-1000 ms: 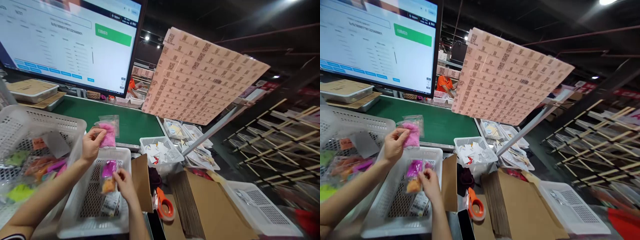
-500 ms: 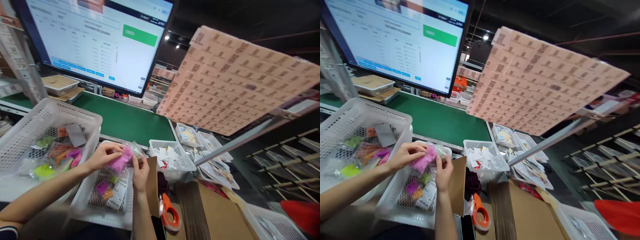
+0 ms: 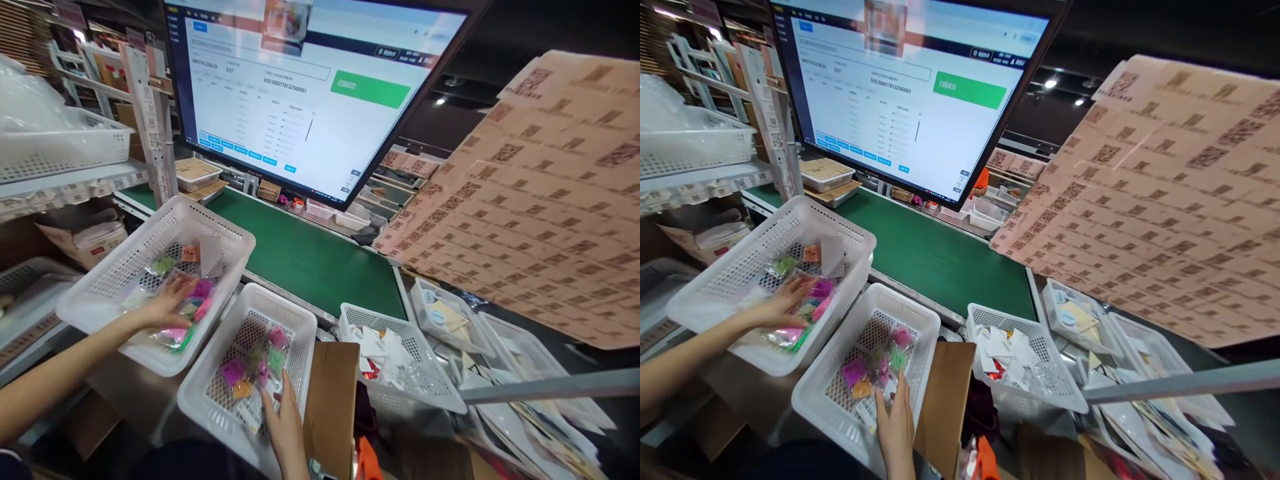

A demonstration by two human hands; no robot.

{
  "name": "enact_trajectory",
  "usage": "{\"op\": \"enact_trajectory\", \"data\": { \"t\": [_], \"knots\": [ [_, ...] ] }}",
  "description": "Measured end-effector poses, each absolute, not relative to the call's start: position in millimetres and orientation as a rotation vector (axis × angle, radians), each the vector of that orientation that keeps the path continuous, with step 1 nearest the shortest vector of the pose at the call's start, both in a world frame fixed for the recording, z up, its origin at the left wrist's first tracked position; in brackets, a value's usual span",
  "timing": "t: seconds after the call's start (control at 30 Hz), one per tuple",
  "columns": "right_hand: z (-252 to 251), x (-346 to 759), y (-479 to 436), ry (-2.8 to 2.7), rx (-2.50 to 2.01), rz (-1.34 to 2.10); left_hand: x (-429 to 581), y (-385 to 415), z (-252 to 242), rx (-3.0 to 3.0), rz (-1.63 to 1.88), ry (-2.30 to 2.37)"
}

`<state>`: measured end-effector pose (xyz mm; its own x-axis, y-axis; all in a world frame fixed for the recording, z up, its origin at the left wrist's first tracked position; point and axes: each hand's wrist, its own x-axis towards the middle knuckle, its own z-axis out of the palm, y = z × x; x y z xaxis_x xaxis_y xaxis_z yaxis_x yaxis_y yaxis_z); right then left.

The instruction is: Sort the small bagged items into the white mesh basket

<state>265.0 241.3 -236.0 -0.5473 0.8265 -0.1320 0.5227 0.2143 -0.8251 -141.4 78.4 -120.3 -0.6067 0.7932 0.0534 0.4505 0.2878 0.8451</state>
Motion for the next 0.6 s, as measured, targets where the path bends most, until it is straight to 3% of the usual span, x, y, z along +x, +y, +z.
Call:
{"op": "enact_trajectory", "data": {
  "t": [0.17,0.33,0.43,0.6],
  "knots": [
    [-231,246,231,-2.199,-1.091,1.212,-103,87,-132,1.294,1.239,2.31],
    [-248,260,220,-2.215,-1.072,1.278,-124,75,-102,1.205,1.415,2.354],
    [-243,268,223,-2.196,-1.064,1.355,-143,61,-71,0.914,1.857,2.27],
    [-193,234,236,-2.12,-0.879,1.503,-141,66,-44,0.377,2.458,1.637]
  ]
}}
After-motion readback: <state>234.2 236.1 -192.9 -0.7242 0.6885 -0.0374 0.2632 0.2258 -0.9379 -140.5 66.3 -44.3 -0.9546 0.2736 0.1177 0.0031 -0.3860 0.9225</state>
